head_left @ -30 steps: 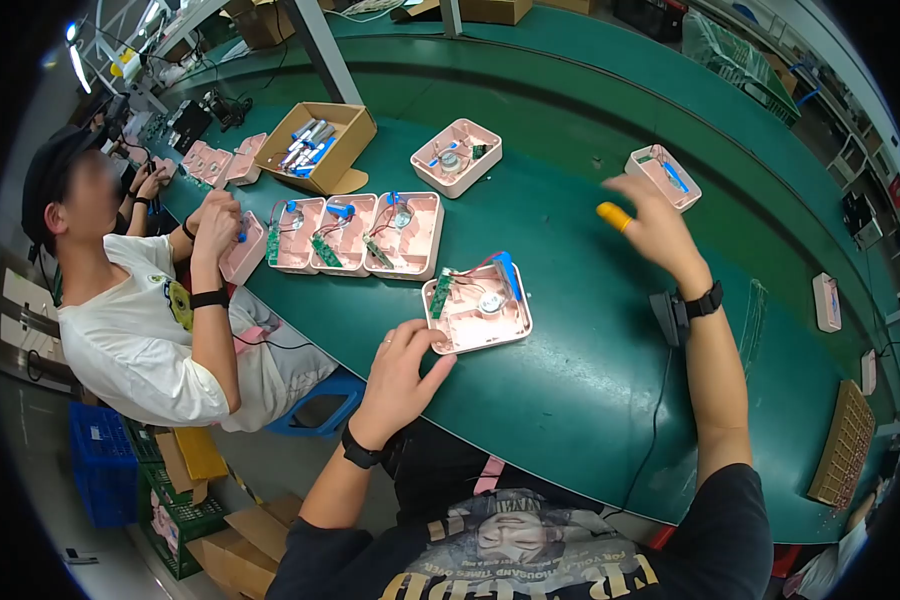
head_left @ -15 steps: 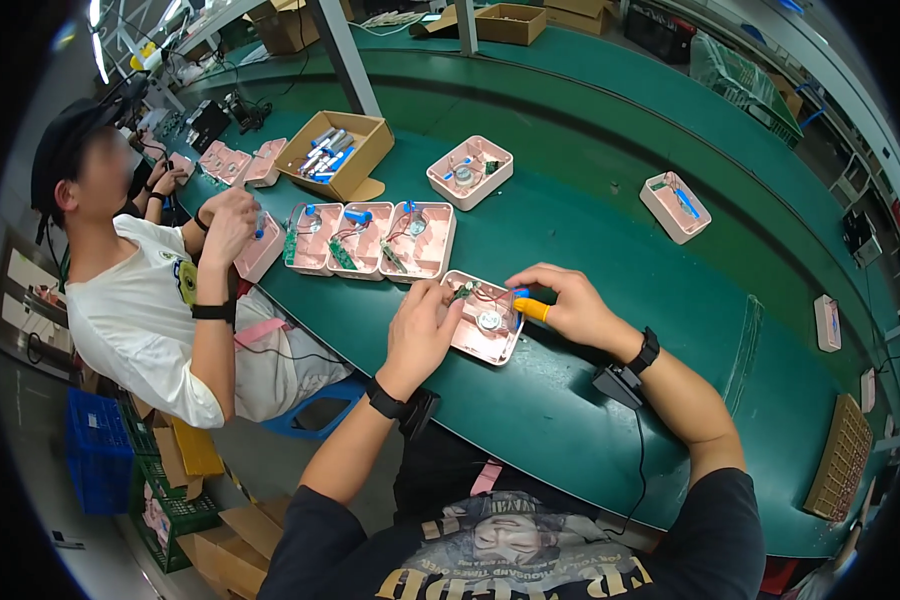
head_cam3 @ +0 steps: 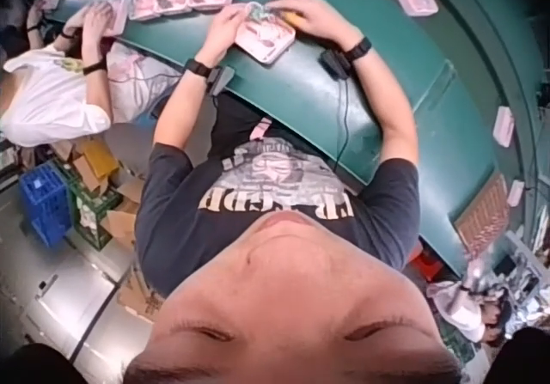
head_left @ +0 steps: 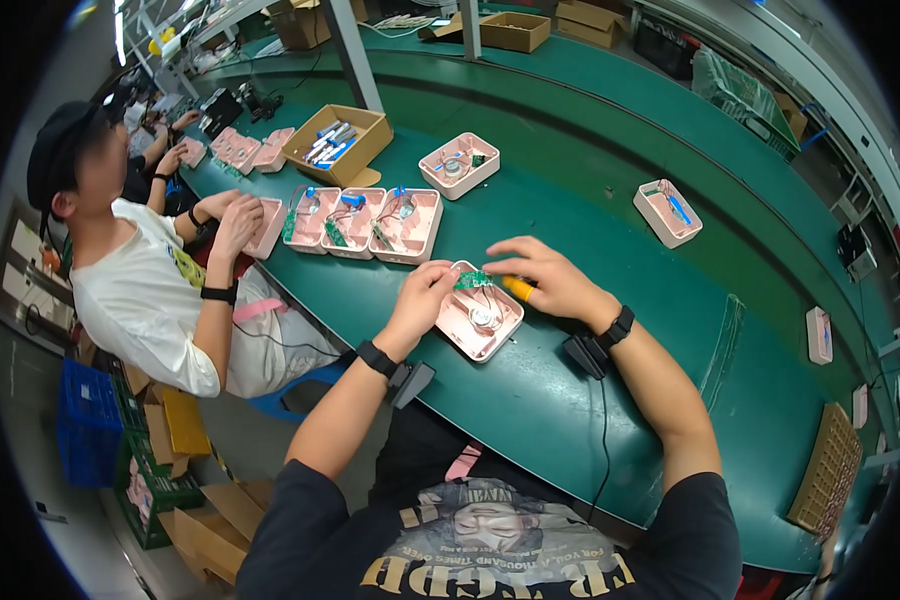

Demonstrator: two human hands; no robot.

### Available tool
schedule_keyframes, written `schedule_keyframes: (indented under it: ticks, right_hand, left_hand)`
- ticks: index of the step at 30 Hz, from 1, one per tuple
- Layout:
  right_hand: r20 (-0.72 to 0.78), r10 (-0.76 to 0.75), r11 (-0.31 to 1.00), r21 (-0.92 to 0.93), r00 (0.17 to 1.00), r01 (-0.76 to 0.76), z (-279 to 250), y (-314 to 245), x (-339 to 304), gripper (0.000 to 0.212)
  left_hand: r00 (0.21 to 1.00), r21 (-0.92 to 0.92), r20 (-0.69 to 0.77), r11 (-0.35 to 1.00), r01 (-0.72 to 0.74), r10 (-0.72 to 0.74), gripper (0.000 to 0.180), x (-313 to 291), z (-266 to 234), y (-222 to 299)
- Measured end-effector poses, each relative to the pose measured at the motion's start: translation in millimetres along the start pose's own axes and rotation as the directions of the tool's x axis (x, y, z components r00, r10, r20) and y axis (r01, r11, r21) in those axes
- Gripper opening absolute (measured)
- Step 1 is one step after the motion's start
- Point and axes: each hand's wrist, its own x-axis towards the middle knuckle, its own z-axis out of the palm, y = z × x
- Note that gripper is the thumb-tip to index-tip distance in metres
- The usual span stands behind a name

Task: The person assembles electronic devices by placing a circuit board into a pink plastic housing, connecting a battery, and pressing the components into place. Once assembled, the units are placed onto the green workbench to the side.

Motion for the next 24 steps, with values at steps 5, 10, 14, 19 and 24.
schedule_keyframes:
  ticks: [5,10,14,19,24]
  right_hand:
    - [0.179,0.03,0.999,0.025,0.983,-0.035,1.7,-5.0,-5.5,0.041]
    - [0.25,0.105,0.994,-0.047,0.963,-0.097,3.3,-19.0,0.2,0.041]
    - [0.179,0.117,0.991,-0.084,0.977,-0.104,13.3,-25.9,-8.3,0.037]
    - [-0.101,0.036,0.985,-0.167,0.994,-0.052,25.5,-26.8,-13.1,0.036]
    - [-0.199,-0.086,0.969,-0.244,0.976,0.036,29.5,-38.4,-7.2,0.035]
  left_hand:
    - [0.99,-0.007,0.124,0.997,0.075,-0.073,0.027,-0.1,3.3,16.5]
    - [0.99,0.089,0.126,0.995,0.047,-0.058,0.028,-4.9,3.2,20.4]
    - [0.997,0.038,0.048,0.998,-0.058,0.056,0.034,-22.3,5.0,12.6]
    - [0.992,0.358,-0.02,0.927,-0.108,0.124,0.053,-57.4,-2.5,10.8]
    - [0.991,0.283,-0.026,0.952,-0.119,0.132,0.053,-58.2,-17.3,12.5]
